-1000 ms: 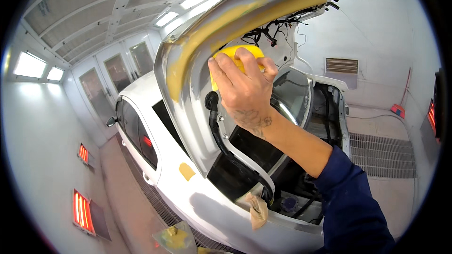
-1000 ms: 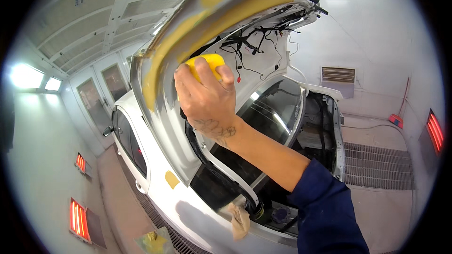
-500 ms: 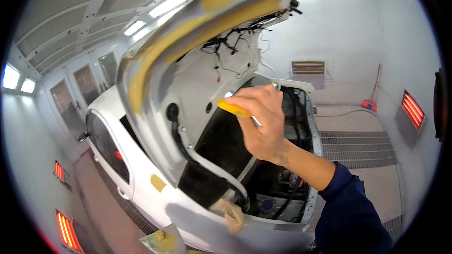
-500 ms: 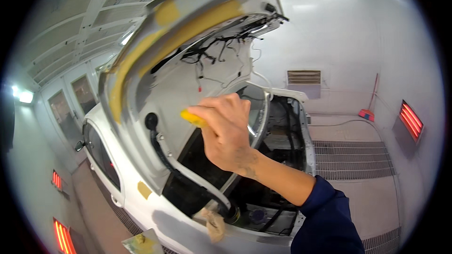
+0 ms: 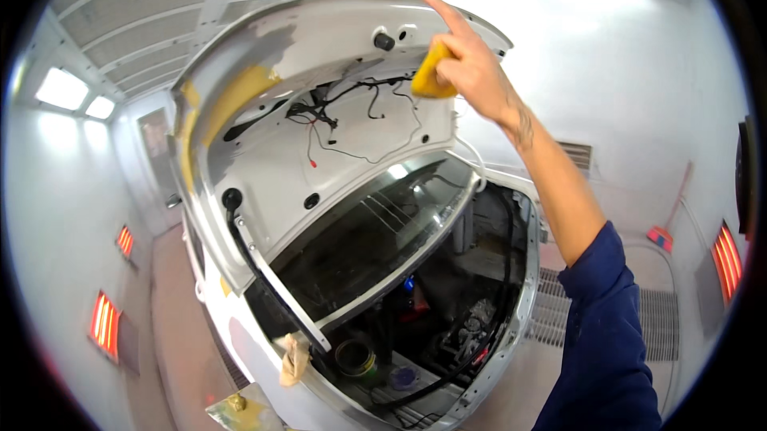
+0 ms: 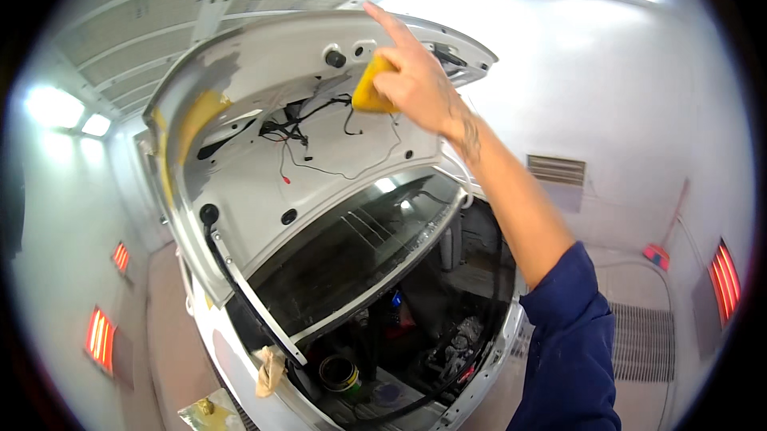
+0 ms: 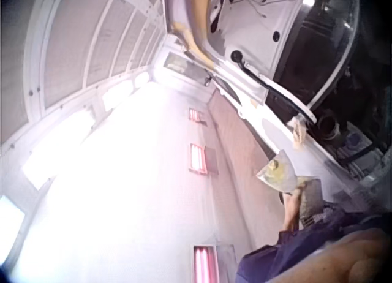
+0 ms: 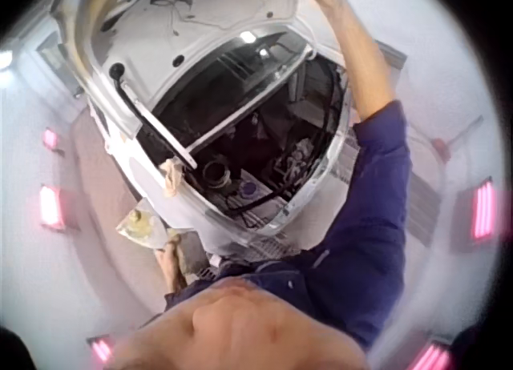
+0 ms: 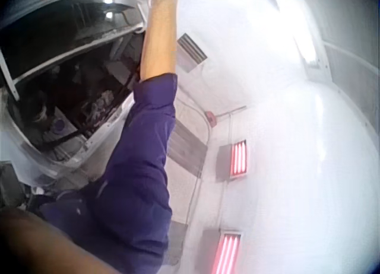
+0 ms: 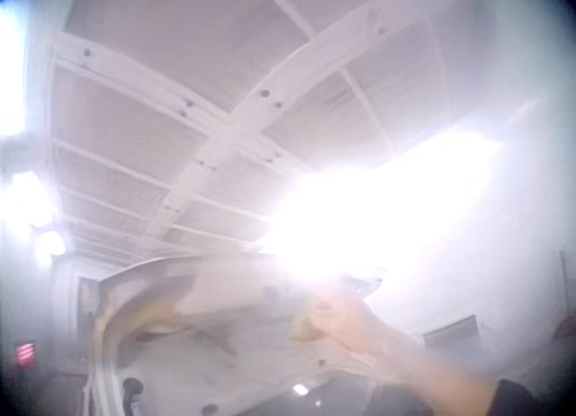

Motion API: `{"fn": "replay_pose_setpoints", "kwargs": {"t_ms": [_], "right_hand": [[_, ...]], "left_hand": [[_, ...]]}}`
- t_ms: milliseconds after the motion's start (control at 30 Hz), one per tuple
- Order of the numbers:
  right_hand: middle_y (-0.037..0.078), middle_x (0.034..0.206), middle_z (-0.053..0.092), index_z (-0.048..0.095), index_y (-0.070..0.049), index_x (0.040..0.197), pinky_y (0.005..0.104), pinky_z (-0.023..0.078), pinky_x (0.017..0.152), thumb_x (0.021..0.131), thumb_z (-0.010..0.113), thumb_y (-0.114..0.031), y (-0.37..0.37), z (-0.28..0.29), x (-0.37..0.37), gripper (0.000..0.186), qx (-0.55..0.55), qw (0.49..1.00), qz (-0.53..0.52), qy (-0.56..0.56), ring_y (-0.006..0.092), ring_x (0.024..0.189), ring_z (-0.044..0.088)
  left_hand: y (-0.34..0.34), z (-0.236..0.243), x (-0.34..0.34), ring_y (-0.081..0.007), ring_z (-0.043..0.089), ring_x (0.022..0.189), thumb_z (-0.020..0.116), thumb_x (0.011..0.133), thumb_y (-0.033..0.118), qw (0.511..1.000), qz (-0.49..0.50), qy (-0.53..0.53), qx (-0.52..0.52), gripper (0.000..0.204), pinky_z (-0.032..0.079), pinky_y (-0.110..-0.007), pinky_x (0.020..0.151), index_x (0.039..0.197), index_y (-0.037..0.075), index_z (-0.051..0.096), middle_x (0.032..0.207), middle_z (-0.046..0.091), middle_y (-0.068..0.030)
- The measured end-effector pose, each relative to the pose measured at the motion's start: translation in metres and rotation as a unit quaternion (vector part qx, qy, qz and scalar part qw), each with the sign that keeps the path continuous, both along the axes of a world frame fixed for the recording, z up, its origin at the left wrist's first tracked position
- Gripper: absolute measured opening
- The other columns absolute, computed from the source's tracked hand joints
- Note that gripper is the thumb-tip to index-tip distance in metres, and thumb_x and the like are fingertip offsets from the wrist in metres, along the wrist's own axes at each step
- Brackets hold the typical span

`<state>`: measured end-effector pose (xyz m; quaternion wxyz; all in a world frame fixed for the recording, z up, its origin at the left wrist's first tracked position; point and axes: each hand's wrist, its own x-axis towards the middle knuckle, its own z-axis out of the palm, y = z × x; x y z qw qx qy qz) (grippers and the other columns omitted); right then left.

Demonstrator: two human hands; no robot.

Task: The person applies yellow body filler to the rear quarter panel and trunk lid of a white car using a putty knife and a yellow sponge. The person spreads the filler across the exterior and interior surfaces of the trunk lid and the rear panel.

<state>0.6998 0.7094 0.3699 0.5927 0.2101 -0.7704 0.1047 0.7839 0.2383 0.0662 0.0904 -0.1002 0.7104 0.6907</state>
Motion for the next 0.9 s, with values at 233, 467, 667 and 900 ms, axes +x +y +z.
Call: {"fn": "replay_pose_setpoints", "kwargs": {"t_ms": [233, 467, 667, 900], "right_hand": [[0.01, 0.134, 0.061, 0.068, 0.005, 0.078, 0.0388, 0.05, 0.086, 0.077, 0.056, -0.02, 0.02, 0.076, -0.034, 0.027, 0.004, 0.996, 0.026, -0.09, 0.03, 0.097, 0.066], [0.01, 0.129, 0.06, 0.057, 0.002, 0.061, 0.038, 0.048, 0.078, 0.073, 0.055, -0.014, 0.006, 0.019, 0.021, 0.02, -0.057, 0.996, 0.069, 0.002, 0.032, 0.082, 0.063], [0.019, 0.129, 0.059, 0.045, 0.004, 0.058, 0.0318, 0.042, 0.059, 0.066, 0.05, -0.004, 0.03, -0.092, 0.131, 0.012, -0.068, 0.994, 0.088, -0.007, 0.0195, 0.055, 0.05], [0.027, 0.133, 0.058, 0.05, 0.002, 0.055, 0.0265, 0.043, 0.049, 0.06, 0.05, 0.0, 0.027, -0.241, 0.248, 0.006, -0.057, 0.996, 0.035, -0.056, 0.0207, 0.062, 0.059]], "left_hand": [[0.062, 0.014, 0.107, -0.0249, 0.056, 0.106, 0.064, 0.077, 0.007, 0.997, 0.074, 0.018, 0.02, 0.058, 0.047, -0.038, 0.092, 0.131, -0.002, 0.047, 0.119, 0.056, -0.0117], [0.084, 0.0, 0.171, -0.0199, 0.056, 0.097, 0.067, 0.079, 0.006, 0.991, 0.118, 0.036, 0.058, 0.059, 0.051, -0.035, 0.083, 0.133, -0.002, 0.044, 0.115, 0.055, -0.0106], [0.11, 0.029, 0.179, -0.024, 0.055, 0.106, 0.075, 0.069, 0.009, 0.986, 0.102, 0.036, 0.127, 0.074, 0.049, -0.039, 0.092, 0.136, -0.002, 0.044, 0.12, 0.054, -0.0125], [0.133, 0.044, 0.164, -0.0167, 0.044, 0.064, 0.061, 0.075, 0.021, 0.85, -0.081, 0.356, 0.379, 0.022, 0.039, -0.041, 0.092, 0.089, 0.013, 0.047, 0.053, 0.035, 0.0028]]}}
